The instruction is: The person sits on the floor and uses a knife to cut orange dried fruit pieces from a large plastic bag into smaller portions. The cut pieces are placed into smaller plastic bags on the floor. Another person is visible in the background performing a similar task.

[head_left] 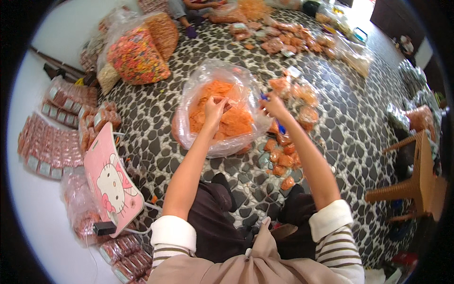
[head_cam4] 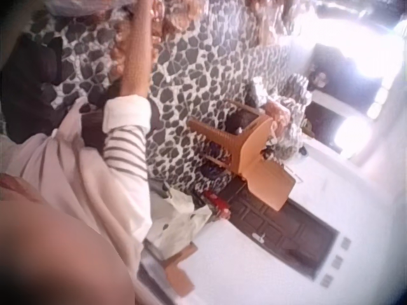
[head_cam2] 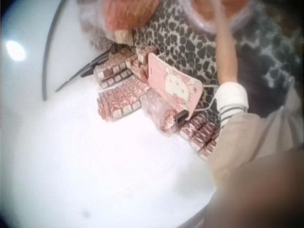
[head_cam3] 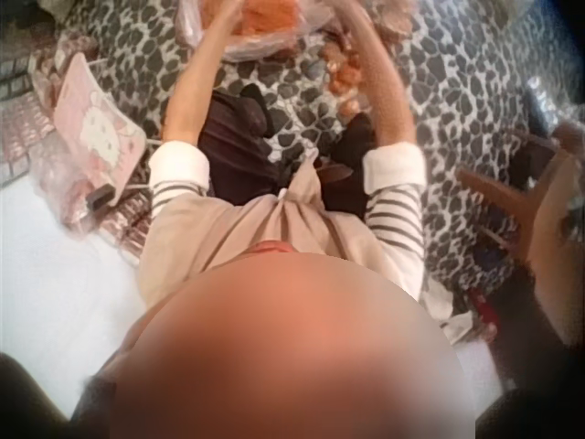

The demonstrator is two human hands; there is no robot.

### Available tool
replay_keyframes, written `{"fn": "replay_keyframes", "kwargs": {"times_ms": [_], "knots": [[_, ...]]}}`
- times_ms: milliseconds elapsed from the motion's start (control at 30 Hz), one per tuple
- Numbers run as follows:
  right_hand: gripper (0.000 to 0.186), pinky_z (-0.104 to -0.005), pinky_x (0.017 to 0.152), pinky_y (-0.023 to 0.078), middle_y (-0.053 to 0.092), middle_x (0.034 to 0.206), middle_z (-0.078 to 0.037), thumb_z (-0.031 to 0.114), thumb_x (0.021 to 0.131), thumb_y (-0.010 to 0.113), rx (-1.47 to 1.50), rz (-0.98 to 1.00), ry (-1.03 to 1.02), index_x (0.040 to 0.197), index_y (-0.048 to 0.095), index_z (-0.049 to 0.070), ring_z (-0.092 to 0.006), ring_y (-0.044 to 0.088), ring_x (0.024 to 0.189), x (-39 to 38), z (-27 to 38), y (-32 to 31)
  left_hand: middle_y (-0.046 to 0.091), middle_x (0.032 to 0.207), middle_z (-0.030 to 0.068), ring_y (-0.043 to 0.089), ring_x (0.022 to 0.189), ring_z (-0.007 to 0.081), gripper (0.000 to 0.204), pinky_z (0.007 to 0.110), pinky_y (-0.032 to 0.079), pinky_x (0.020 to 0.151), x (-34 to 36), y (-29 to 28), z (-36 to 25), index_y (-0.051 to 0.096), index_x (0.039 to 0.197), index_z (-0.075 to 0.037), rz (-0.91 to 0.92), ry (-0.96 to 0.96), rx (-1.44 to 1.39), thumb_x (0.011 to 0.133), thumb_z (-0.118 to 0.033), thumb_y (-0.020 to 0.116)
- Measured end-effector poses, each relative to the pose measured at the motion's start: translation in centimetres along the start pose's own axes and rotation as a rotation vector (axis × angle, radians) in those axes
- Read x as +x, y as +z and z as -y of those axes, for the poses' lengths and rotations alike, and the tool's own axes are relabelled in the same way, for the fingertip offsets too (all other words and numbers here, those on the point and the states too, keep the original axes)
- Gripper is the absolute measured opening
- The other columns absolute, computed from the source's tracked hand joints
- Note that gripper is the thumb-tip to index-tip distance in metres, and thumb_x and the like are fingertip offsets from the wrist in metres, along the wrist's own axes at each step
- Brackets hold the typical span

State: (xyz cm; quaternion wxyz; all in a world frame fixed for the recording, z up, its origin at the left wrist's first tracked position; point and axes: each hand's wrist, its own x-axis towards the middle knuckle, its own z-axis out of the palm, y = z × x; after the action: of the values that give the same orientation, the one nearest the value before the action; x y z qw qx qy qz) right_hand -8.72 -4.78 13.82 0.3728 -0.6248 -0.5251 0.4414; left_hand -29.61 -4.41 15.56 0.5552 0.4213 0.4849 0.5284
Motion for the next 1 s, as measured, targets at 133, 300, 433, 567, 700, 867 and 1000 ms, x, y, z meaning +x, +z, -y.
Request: {"fn": "replay_keyframes", "kwargs": {"times_ms": [133, 300, 433, 567, 700, 867, 1000], "knots": [[0.028, -0.036, 0.055, 0.047, 0.061, 0.068, -0.015, 0.025, 0.082, 0.053, -0.386, -0.345, -0.081, 0.096, 0.056, 0.001, -0.0215, 0.061, 0.059, -2.1, -5.7, -11.6, 0.054, 0.079, 0.0082, 0.058, 0.067, 0.0143, 0.023, 0.025, 0.053, 0.066, -1.2, 6.3, 4.9, 0.046, 0.089, 0.002, 0.38, 0.031, 0.036, 0.08, -0.011, 0.062], [0.024, -0.0362, 0.055, 0.047, 0.062, 0.066, -0.014, 0.024, 0.083, 0.05, -0.398, -0.329, 0.287, 0.087, 0.056, 0.001, -0.0235, 0.062, 0.057, -8.3, -15.9, -18.7, 0.06, 0.075, 0.0083, 0.059, 0.069, 0.0123, 0.023, 0.026, 0.05, 0.056, -3.0, 16.1, 14.3, 0.052, 0.084, 0.0, 0.443, -0.134, 0.362, 0.075, -0.014, 0.069], [0.023, -0.0361, 0.053, 0.047, 0.061, 0.065, -0.013, 0.022, 0.085, 0.049, -0.307, -0.31, 0.347, 0.085, 0.055, 0.0, -0.0196, 0.061, 0.053, -10.2, -22.9, -19.1, 0.059, 0.077, 0.0119, 0.06, 0.071, 0.0211, 0.029, 0.032, 0.048, 0.063, -2.6, 21.0, 20.3, 0.051, 0.09, 0.001, 0.378, -0.229, 0.257, 0.073, -0.014, 0.069], [0.021, -0.0315, 0.047, 0.045, 0.061, 0.066, -0.01, 0.021, 0.086, 0.048, -0.283, -0.273, 0.391, 0.092, 0.054, 0.002, -0.017, 0.058, 0.051, -9.8, -26.6, -17.5, 0.044, 0.113, 0.0195, 0.043, 0.109, 0.0328, 0.035, 0.04, 0.037, 0.089, 0.7, 20.2, 24.3, 0.048, 0.104, 0.0, 0.521, 0.392, 1.026, 0.072, -0.007, 0.062], [0.022, -0.0365, 0.052, 0.044, 0.06, 0.067, -0.015, 0.021, 0.086, 0.048, -0.411, -0.234, 0.283, 0.093, 0.053, 0.0, -0.0248, 0.059, 0.057, -8.2, -27.2, -14.7, 0.045, 0.111, 0.017, 0.043, 0.107, 0.0302, 0.04, 0.047, 0.031, 0.094, 3.1, 17.9, 28.1, 0.048, 0.109, -0.005, 0.526, 0.972, 1.633, 0.071, -0.01, 0.06], [0.026, -0.0508, 0.07, 0.04, 0.057, 0.086, -0.028, 0.023, 0.086, 0.046, -0.352, -0.169, 0.277, 0.094, 0.05, -0.001, -0.0449, 0.053, 0.083, -7.5, -25.9, -13.1, 0.049, 0.101, 0.0108, 0.048, 0.1, 0.03, 0.035, 0.041, 0.037, 0.089, 3.0, 18.3, 29.2, 0.053, 0.109, -0.007, 0.653, 0.779, 1.658, 0.074, -0.009, 0.059], [0.025, -0.0513, 0.067, 0.04, 0.057, 0.083, -0.029, 0.023, 0.087, 0.046, -0.262, -0.196, 0.205, 0.097, 0.045, 0.0, -0.0462, 0.053, 0.081, -6.6, -22.1, -12.8, 0.05, 0.094, 0.0143, 0.053, 0.086, 0.0311, 0.027, 0.037, 0.045, 0.074, 1.4, 19.5, 24.1, 0.058, 0.102, -0.005, 0.598, 0.382, 1.066, 0.076, -0.011, 0.06]]}}
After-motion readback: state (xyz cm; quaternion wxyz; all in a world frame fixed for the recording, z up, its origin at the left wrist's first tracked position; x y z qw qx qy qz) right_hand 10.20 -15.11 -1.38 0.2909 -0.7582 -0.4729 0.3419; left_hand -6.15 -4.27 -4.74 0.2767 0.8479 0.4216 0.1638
